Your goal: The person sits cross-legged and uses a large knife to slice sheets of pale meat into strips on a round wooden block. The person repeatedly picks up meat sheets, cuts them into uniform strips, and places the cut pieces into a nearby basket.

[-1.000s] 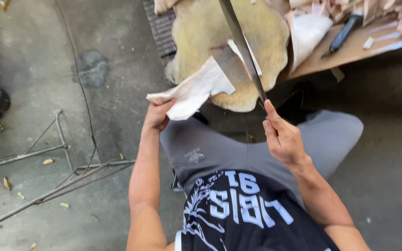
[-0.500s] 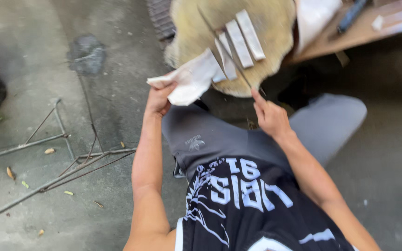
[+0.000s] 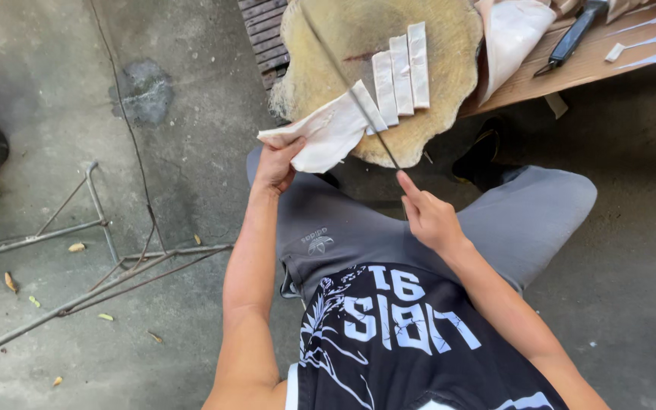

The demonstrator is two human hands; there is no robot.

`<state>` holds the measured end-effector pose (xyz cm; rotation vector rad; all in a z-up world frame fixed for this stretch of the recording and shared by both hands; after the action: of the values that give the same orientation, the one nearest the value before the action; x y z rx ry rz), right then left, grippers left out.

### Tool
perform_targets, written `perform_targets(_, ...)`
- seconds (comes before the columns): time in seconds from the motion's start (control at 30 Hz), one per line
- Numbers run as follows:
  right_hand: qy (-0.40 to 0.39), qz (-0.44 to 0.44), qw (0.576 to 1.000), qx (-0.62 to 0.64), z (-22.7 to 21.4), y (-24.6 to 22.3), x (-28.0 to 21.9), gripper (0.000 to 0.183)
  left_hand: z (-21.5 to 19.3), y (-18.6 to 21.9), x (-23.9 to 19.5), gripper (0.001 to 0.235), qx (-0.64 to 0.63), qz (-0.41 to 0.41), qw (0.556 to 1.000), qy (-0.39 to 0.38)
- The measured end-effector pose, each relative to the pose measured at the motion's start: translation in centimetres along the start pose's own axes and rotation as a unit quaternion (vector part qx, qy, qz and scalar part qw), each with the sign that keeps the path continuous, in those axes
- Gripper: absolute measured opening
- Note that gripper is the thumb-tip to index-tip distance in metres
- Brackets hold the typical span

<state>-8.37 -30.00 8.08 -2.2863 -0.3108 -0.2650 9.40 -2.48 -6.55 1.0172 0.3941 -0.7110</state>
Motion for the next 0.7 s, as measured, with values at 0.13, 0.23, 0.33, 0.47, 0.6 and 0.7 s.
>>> perform_targets(0.13, -0.059, 0.112, 0.992, 0.019, 1.6, 3.4, -2.8, 0.060, -0.5, -0.4, -0.1, 0.040, 0.022, 0.018, 0.999, 0.021)
perform_targets(0.23, -0.067, 0.077, 0.989, -0.109, -0.5, 5.1, -2.4, 0.053, 0.8, 0.6, -0.3, 0.039, 0.029, 0.012, 0.999, -0.009)
perform_targets(0.33, 0.027, 0.026, 0.995, -0.089, -3.8, 5.1, -0.5, 0.058, 3.9, 1.4, -0.1, 0.042, 0.093, 0.021, 0.995, 0.013)
perform_targets(0.47, 0.106, 0.253, 0.922, 0.275, -3.5, 8.8, -0.1, 0.057, 8.1, 2.0, 2.1, 0.051, 0.172, 0.029, 0.985, -0.001)
perform_targets(0.6, 0.102, 0.196, 0.953, 0.209, -5.4, 5.3, 0.9, 0.058, 6.1, 1.5, 4.2, 0.042, 0.131, 0.058, 0.986, 0.090)
perform_targets(0.7, 0.111, 0.007, 0.992, 0.057, -6.0, 1.4, 1.8, 0.055, 3.3, 0.1, 5.6, 0.033, 0.108, 0.073, 0.985, 0.115)
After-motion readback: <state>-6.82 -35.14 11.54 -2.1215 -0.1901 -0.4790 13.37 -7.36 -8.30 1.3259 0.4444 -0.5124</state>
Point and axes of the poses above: each hand's wrist, its own x-axis towards the middle knuckle, its own z-axis out of the palm, y = z × x, the point moved 9 cm from there along x, towards the middle knuckle, and after that the axes turned 12 degrees about -z, right-handed, at the moved point
